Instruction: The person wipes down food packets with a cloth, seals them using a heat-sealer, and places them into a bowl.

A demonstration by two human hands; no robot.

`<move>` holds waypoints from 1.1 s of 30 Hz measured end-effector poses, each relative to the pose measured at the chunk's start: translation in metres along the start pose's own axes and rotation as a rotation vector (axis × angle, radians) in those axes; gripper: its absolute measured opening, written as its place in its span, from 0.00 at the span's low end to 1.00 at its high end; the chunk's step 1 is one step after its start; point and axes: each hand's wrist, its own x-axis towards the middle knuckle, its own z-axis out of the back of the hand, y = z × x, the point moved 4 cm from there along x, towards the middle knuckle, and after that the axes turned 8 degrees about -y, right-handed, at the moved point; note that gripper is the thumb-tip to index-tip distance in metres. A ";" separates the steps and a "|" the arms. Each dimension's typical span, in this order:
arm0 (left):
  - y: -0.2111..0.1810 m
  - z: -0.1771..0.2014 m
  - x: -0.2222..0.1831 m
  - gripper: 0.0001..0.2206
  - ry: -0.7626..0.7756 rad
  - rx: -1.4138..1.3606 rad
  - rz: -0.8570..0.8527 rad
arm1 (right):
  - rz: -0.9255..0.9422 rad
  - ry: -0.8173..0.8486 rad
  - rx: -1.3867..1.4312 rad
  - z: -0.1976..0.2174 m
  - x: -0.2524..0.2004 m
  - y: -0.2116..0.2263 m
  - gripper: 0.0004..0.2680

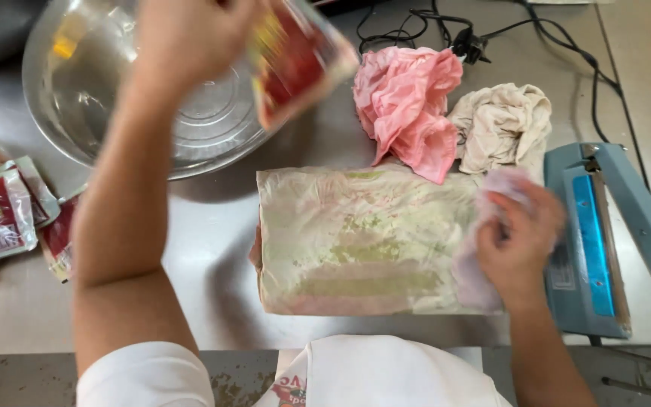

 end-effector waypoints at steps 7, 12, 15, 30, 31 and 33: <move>-0.141 -0.090 -0.153 0.06 0.103 -0.126 -0.242 | -0.340 0.174 0.608 -0.039 -0.007 0.047 0.11; -0.172 -0.140 -0.239 0.07 0.068 -0.096 -0.315 | -0.435 0.311 0.479 -0.047 -0.070 0.030 0.05; -0.180 -0.143 -0.264 0.08 0.105 -0.188 -0.248 | -0.447 0.342 0.521 -0.039 -0.095 0.020 0.03; -0.137 -0.195 -0.303 0.05 -0.108 -0.772 0.290 | -0.818 0.150 0.837 -0.012 -0.149 -0.016 0.03; -0.128 -0.208 -0.309 0.05 -0.070 -0.888 0.368 | -0.899 0.153 0.868 -0.013 -0.157 -0.018 0.04; -0.117 -0.222 -0.312 0.06 -0.030 -1.005 0.439 | -0.978 0.150 0.898 -0.018 -0.163 -0.019 0.05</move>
